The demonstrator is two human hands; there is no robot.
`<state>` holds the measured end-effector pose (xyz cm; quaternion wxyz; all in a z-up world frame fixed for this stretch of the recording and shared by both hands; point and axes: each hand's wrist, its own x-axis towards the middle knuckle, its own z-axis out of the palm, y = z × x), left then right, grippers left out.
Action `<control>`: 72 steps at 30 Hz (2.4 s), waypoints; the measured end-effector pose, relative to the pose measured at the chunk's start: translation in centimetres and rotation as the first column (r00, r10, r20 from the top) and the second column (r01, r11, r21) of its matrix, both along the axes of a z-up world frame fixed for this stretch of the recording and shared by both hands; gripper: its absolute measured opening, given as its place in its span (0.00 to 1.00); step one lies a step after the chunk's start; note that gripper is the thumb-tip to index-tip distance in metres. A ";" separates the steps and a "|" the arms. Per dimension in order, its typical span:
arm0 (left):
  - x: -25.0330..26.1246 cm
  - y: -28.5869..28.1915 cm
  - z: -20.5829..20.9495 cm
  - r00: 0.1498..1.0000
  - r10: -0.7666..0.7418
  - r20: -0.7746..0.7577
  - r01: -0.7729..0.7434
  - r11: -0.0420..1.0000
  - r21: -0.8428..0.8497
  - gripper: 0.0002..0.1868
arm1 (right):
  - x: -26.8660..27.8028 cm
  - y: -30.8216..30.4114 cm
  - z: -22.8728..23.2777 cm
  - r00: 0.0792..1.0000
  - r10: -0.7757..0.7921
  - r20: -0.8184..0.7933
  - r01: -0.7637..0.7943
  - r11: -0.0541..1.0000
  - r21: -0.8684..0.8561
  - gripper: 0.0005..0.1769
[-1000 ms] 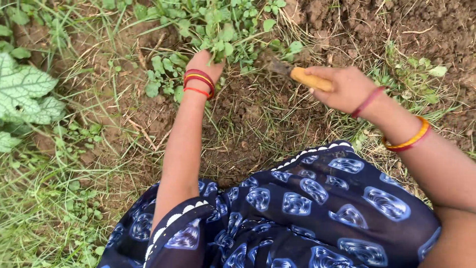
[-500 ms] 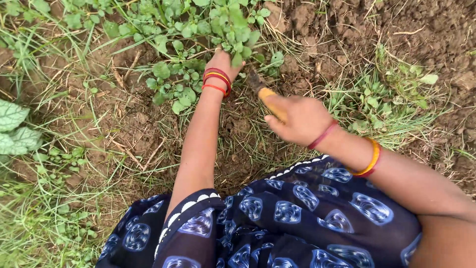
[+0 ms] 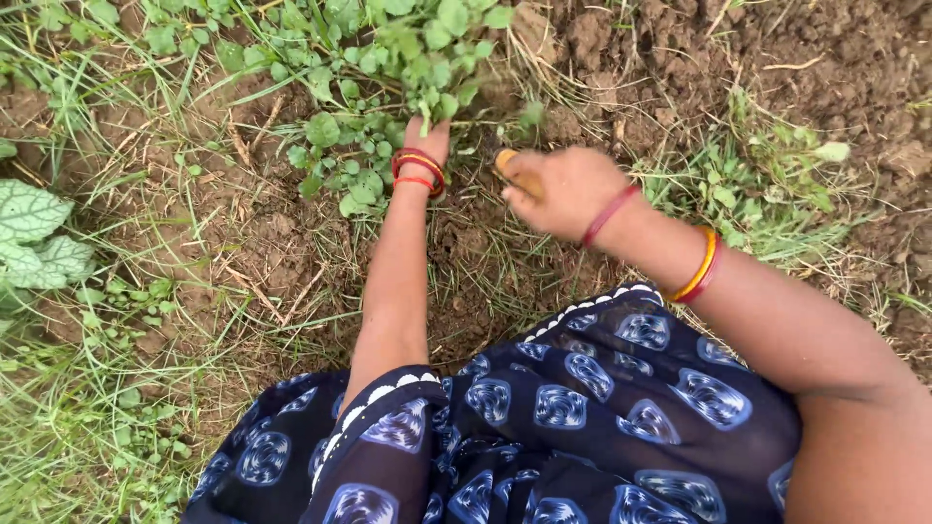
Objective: Remove weeds from the ground using a small hand trowel.
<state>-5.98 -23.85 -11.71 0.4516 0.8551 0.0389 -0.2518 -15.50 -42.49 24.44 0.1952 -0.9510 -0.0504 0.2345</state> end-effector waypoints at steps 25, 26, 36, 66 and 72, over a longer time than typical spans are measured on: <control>-4.0 23.0 9.3 0.867 0.465 0.177 -0.457 0.885 -0.086 0.45 | -1.2 -2.1 1.0 0.985 0.163 0.050 -0.151 0.972 -0.179 0.28; -3.8 20.7 10.5 0.903 0.383 0.195 -0.369 0.923 -0.108 0.39 | -1.1 -2.3 -1.3 0.979 0.201 0.043 -0.194 0.972 -0.130 0.29; 0.7 7.0 5.7 0.979 0.174 0.110 -0.149 0.967 -0.208 0.25 | -3.8 -5.0 -4.5 0.999 0.032 -0.040 -0.033 0.999 -0.028 0.38; -7.8 4.6 -6.9 0.996 0.076 0.040 -0.074 0.996 -0.053 0.29 | -0.3 -7.3 -5.9 0.732 -0.427 -0.531 0.614 0.751 0.242 0.42; -7.6 15.2 -2.6 0.925 0.195 0.326 -0.046 0.909 -0.414 0.28 | -5.0 -5.9 -9.1 0.831 -0.001 0.556 -0.248 0.895 0.372 0.37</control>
